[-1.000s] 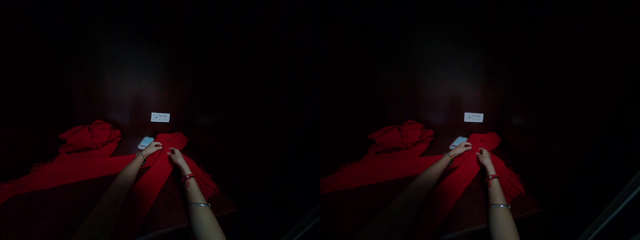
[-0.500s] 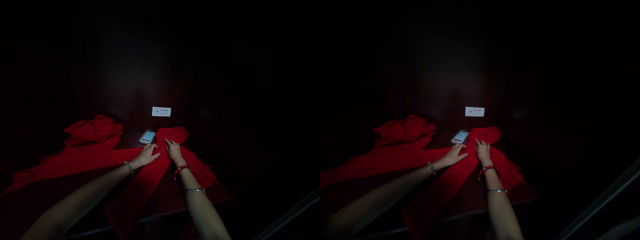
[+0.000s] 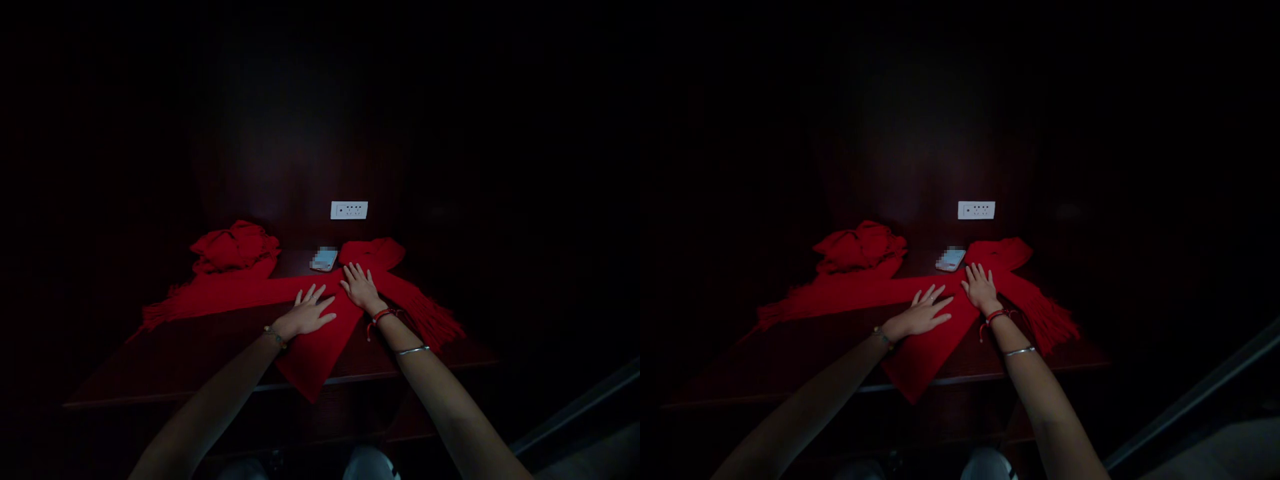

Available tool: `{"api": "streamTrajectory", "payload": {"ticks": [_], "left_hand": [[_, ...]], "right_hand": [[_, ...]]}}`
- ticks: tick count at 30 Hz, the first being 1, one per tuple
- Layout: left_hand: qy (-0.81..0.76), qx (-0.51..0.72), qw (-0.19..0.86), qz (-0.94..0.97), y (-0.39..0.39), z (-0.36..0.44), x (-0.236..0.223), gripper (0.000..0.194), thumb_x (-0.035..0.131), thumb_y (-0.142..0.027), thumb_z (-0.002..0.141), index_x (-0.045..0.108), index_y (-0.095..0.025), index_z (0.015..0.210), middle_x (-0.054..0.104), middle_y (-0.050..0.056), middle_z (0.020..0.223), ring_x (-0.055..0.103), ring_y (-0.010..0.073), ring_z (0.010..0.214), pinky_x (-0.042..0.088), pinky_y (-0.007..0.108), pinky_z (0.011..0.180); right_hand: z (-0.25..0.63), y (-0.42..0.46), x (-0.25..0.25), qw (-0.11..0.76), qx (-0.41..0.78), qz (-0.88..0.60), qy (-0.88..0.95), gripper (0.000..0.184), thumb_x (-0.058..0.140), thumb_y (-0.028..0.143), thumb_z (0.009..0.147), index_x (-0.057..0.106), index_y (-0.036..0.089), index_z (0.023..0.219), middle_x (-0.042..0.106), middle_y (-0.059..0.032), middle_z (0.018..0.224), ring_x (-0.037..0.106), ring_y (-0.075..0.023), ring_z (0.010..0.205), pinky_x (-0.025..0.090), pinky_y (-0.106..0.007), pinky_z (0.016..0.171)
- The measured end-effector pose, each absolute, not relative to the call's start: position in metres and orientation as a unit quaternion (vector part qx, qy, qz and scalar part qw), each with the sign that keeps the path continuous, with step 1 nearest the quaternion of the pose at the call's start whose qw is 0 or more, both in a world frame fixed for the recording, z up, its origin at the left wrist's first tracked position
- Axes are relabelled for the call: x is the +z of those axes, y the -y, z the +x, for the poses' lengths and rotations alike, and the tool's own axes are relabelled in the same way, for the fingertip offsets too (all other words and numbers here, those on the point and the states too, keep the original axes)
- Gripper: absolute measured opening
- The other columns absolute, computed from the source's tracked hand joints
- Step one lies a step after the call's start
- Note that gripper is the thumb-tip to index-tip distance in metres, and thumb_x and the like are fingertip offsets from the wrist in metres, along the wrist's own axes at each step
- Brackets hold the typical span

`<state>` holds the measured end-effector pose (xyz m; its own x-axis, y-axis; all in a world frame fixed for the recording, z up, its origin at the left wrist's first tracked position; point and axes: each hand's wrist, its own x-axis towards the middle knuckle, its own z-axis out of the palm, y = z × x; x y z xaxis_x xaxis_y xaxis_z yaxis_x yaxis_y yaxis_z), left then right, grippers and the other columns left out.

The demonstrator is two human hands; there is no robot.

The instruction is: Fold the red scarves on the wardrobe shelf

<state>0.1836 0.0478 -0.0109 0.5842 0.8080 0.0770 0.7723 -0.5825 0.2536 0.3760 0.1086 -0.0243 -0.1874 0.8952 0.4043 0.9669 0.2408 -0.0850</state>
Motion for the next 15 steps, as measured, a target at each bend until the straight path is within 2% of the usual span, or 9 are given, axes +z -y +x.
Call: {"api": "streamTrajectory", "payload": {"ticks": [6,10,13,15], "left_hand": [[-0.465,0.078,0.150,0.869,-0.047,0.175,-0.014,0.057,0.031,-0.056,0.083,0.024,-0.031,0.134,0.013,0.008,0.143,0.004,0.0328,0.129,0.004,0.058,0.097],[-0.460,0.087,0.140,0.873,-0.049,0.176,-0.018,0.052,0.027,-0.050,0.086,0.019,-0.033,0.135,0.014,0.007,0.143,0.007,0.0324,0.129,0.007,0.058,0.096],[-0.441,0.119,0.103,0.883,-0.054,0.170,-0.016,0.049,0.025,-0.047,0.087,0.022,-0.032,0.133,0.021,0.007,0.141,0.015,0.0287,0.128,0.013,0.054,0.097],[-0.457,0.168,0.054,0.872,-0.063,0.157,-0.011,0.046,0.023,-0.042,0.089,0.028,-0.027,0.132,0.027,0.008,0.139,0.022,0.0246,0.126,0.018,0.048,0.098]], "right_hand": [[0.379,-0.118,-0.034,0.155,-0.078,-0.624,0.762,0.051,0.025,0.040,0.088,0.024,0.018,0.135,0.020,-0.0071,0.142,0.008,-0.0203,0.130,0.008,-0.045,0.103],[0.380,-0.123,-0.028,0.208,-0.098,-0.651,0.724,0.052,0.028,0.040,0.087,0.025,0.018,0.134,0.018,-0.0093,0.142,0.009,-0.0234,0.130,0.013,-0.046,0.101],[0.389,-0.137,-0.014,0.272,-0.052,-0.714,0.643,0.058,0.038,0.039,0.084,0.027,0.011,0.133,0.034,-0.0194,0.132,0.031,-0.0276,0.121,0.030,-0.043,0.092],[0.399,-0.148,-0.002,0.279,0.022,-0.732,0.621,0.058,0.048,0.037,0.077,0.038,0.007,0.125,0.052,-0.0214,0.114,0.049,-0.0268,0.103,0.040,-0.036,0.080]]}}
